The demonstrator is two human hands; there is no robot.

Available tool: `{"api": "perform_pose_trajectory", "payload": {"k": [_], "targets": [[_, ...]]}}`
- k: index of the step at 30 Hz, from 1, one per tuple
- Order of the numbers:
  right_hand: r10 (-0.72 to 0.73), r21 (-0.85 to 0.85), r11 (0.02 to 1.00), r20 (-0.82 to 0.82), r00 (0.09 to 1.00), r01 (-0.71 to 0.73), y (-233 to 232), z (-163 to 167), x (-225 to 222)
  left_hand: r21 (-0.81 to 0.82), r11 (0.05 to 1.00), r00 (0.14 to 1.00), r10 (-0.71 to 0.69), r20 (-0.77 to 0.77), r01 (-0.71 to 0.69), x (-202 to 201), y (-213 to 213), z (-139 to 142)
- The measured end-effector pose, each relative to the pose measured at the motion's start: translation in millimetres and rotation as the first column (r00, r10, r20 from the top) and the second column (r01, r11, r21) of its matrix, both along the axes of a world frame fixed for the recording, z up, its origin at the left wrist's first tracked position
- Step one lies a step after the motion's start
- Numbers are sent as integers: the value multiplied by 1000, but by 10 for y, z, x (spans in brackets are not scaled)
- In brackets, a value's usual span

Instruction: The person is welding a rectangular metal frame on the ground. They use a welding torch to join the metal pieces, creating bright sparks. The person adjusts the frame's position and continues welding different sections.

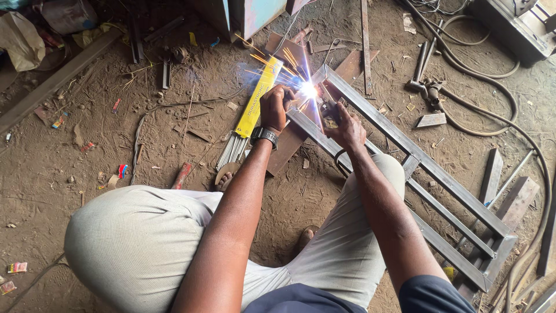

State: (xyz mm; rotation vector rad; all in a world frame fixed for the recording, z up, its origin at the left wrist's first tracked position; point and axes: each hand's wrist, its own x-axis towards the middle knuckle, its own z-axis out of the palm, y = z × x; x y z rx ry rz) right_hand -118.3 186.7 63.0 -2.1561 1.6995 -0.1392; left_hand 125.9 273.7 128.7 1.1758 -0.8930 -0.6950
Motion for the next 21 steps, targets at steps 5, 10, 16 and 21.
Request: {"api": "perform_pose_trajectory", "payload": {"k": [5,10,16,21], "targets": [[7,-16,1000,8,1000,-7,14,62,26,-5,1000,1000,3,26,-3,14,3,19],[-4,-2,1000,-23,1000,4,41,65,37,6,1000,999,-3,36,3,-5,24,18],[-1,-74,997,39,999,4,44,44,-1,-17,1000,1000,-11,25,12,-18,25,-19],[-52,13,999,76,996,51,52,49,-21,-24,1000,1000,-9,30,9,-4,19,-49]]}}
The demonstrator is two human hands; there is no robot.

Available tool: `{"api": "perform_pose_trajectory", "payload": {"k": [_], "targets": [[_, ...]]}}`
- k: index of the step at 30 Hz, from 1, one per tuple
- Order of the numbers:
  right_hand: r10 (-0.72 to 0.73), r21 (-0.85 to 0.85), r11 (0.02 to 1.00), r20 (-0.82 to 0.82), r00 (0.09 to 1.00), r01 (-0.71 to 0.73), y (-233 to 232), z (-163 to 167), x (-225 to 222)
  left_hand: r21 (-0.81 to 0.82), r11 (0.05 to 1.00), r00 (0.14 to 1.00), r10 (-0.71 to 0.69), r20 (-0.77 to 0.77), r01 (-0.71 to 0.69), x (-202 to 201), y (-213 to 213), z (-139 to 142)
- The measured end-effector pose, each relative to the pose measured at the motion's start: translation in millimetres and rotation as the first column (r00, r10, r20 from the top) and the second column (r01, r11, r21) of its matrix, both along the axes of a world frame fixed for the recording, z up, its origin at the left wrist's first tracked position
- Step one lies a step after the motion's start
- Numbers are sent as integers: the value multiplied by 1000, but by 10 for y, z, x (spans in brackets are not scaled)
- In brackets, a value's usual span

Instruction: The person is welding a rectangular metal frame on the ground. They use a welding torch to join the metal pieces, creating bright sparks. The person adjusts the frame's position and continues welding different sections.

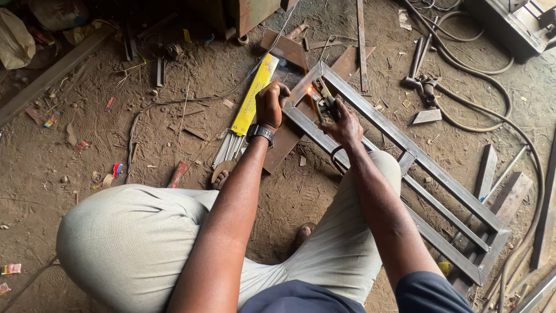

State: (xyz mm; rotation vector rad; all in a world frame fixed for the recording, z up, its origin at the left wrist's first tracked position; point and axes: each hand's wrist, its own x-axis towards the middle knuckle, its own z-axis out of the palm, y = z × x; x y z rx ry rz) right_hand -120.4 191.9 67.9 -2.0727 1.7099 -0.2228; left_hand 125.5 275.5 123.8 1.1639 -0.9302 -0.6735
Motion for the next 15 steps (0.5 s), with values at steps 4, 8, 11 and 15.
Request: {"api": "perform_pose_trajectory", "payload": {"k": [4,8,11,15], "targets": [[14,11,1000,-15,1000,-13,12,9,6,5,1000,1000,-1,-13,1,4,2,3],[44,0,999,-39,998,-44,24,28,19,1,1000,1000,-7,2,7,5,6,23],[56,-6,998,-50,997,-57,24,40,33,1,1000,1000,-7,2,7,12,6,40],[45,6,999,-53,998,-44,11,22,29,-4,1000,1000,-6,-5,6,8,4,50]]}}
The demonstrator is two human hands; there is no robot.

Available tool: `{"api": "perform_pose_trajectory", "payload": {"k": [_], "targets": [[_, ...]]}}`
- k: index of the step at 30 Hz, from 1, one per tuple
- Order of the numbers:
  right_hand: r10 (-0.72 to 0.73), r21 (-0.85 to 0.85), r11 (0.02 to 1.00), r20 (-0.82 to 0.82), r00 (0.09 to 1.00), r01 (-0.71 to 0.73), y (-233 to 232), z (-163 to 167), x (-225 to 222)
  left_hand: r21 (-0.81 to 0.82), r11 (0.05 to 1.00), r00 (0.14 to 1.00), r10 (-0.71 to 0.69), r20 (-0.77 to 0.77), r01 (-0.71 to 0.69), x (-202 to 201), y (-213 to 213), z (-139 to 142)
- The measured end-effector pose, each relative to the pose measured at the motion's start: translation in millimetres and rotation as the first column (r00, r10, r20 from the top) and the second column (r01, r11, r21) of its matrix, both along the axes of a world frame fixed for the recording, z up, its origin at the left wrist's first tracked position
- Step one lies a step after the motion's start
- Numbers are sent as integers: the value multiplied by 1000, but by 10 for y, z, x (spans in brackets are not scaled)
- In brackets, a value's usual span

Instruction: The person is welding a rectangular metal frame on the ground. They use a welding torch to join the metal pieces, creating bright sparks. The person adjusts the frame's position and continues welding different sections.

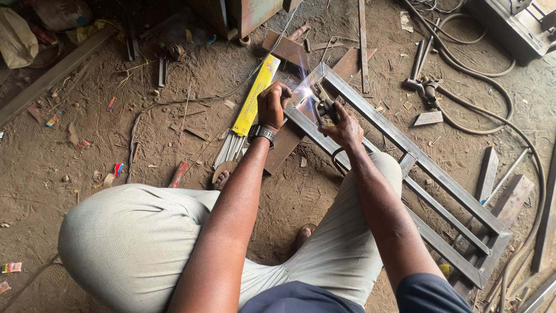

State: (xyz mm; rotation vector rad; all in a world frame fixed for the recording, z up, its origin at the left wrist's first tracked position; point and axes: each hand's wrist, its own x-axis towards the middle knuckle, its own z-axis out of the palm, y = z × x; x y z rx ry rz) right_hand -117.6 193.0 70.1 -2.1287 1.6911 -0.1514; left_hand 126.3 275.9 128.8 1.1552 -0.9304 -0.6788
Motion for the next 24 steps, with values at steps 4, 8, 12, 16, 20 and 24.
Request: {"api": "perform_pose_trajectory", "payload": {"k": [4,8,12,16,20,24], "targets": [[37,-43,998,30,999,-36,-33,-53,-39,8,1000,1000,4,-4,-4,-14,-11,1],[39,-33,999,-16,999,-39,-50,-114,-53,16,1000,1000,15,0,-15,-25,-1,-20],[19,2,1000,-40,999,-19,-50,-121,-34,14,1000,1000,-4,-20,4,-30,-8,-41],[11,20,1000,-49,999,-10,-38,-77,-23,-11,1000,999,-13,-33,13,-33,-15,-45],[24,-7,1000,-30,999,-25,-20,-50,-23,8,1000,1000,-5,-13,5,-27,-5,-37],[19,8,1000,-27,999,-19,-23,-58,-18,10,1000,1000,-4,-2,4,-24,-3,-30]]}}
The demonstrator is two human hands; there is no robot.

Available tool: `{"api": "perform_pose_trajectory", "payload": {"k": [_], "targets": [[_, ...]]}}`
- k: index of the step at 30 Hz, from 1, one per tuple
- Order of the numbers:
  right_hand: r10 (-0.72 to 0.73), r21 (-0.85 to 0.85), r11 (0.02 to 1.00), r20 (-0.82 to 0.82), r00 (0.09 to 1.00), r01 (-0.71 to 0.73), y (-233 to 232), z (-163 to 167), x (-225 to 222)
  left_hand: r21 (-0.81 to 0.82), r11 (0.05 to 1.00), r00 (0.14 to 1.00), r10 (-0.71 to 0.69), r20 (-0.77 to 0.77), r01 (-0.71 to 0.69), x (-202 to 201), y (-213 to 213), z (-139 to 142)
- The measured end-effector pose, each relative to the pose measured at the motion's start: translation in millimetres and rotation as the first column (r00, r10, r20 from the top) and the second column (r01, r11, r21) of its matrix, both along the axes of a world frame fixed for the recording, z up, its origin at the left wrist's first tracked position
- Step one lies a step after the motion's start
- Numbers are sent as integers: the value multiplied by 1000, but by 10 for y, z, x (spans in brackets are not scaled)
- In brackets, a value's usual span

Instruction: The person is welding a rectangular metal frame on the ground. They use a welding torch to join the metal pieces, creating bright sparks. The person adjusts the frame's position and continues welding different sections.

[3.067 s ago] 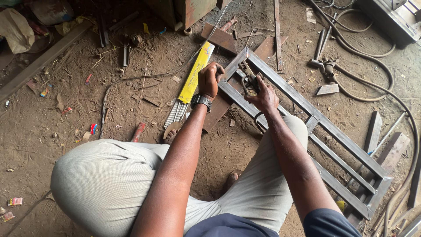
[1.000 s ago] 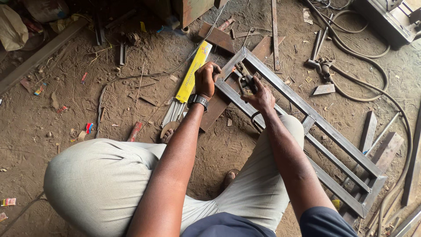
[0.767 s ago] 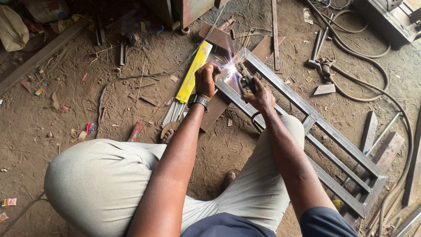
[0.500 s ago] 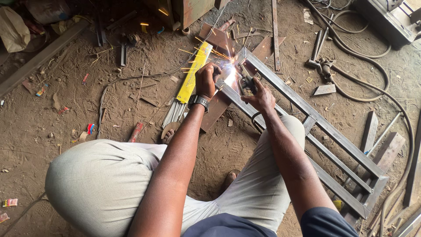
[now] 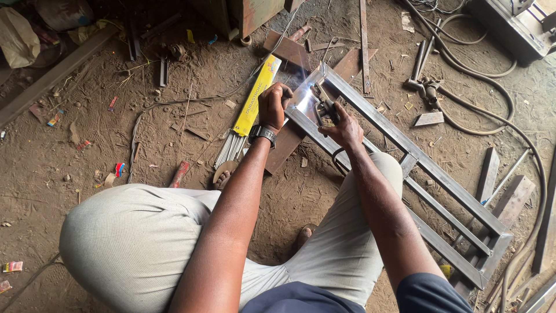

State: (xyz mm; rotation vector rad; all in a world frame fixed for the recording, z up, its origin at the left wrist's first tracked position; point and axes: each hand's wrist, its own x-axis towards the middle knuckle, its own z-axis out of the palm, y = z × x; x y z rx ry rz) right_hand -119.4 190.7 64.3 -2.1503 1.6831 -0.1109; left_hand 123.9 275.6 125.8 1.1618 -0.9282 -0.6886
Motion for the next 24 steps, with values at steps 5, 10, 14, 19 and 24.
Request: {"api": "perform_pose_trajectory", "payload": {"k": [5,10,14,19,24], "targets": [[7,0,1000,38,999,-7,-6,-11,-8,-2,1000,1000,-1,-2,1,-7,-1,-2],[3,-6,1000,5,1000,-3,-6,-10,-4,0,1000,1000,1,4,-1,-3,2,17],[22,-27,999,84,996,-20,-16,-31,29,29,999,1000,18,9,-19,22,1,38],[-9,-67,998,75,997,14,-29,-46,25,3,1000,999,15,28,-15,27,-5,41],[-23,-28,999,62,998,25,-27,-37,-2,-4,1000,1000,13,23,-13,20,-5,30]]}}
